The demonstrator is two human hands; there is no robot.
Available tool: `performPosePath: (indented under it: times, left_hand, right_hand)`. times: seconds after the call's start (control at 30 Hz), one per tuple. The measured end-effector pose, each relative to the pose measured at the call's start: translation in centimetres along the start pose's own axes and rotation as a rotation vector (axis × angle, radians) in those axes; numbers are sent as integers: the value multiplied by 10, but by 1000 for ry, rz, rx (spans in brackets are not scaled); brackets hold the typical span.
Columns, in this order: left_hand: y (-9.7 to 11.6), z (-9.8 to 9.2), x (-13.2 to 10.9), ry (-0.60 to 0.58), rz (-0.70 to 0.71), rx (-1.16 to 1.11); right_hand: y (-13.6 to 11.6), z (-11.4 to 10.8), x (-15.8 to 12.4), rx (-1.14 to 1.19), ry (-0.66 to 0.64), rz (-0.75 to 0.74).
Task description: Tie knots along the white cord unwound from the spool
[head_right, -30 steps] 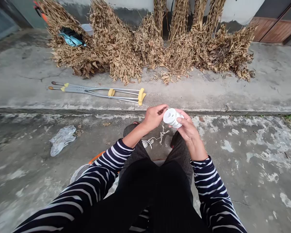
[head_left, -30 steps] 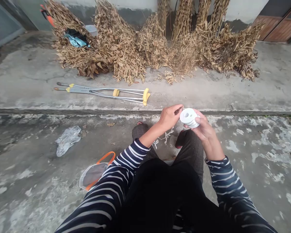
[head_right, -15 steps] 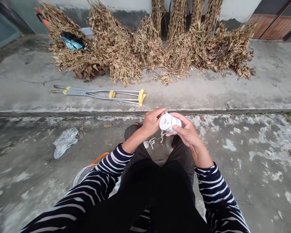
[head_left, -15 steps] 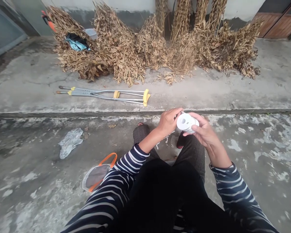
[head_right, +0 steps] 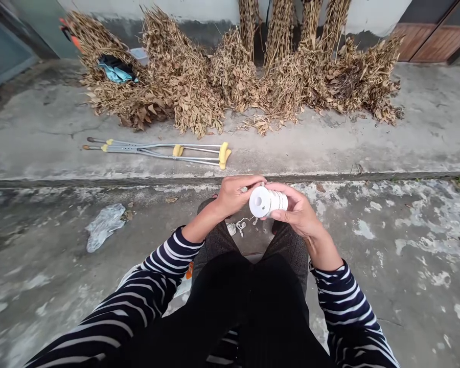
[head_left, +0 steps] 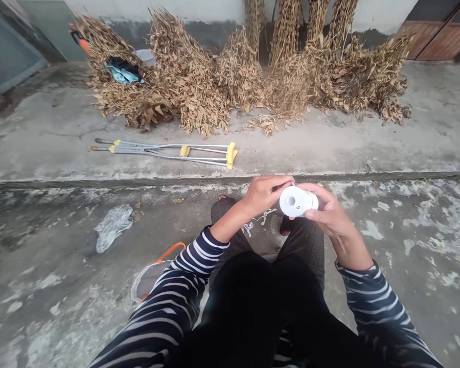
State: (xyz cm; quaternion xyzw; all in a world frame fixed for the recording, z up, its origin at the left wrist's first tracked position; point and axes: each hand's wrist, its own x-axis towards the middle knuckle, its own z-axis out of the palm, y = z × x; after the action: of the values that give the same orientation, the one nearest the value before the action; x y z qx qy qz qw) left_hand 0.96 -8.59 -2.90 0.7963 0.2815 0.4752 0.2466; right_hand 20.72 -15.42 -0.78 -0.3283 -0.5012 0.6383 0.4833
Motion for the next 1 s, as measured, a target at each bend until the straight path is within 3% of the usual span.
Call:
performPosePath:
  times: [0.13, 0.3, 0.47, 0.7, 0.83, 1.0]
  left_hand:
    - [11, -11, -1, -58, 113, 137]
    - [20, -32, 6, -232, 270, 277]
    - [22, -35, 15, -224, 166, 315]
    - [12, -12, 20, -177, -172, -13]
    - [7, -3, 34, -199, -120, 40]
    - [-5, 0, 57, -242, -67, 137]
  right_hand:
    - [-3, -2, -6, -19, 13, -15]
    - [-2, -3, -9, 46, -57, 76]
    - [-1, 3, -2, 28, -16, 39]
    - [-3, 2, -1, 47, 0, 51]
    - [-4, -6, -4, 60, 4, 81]
    - [-4, -9, -1, -42, 46, 14]
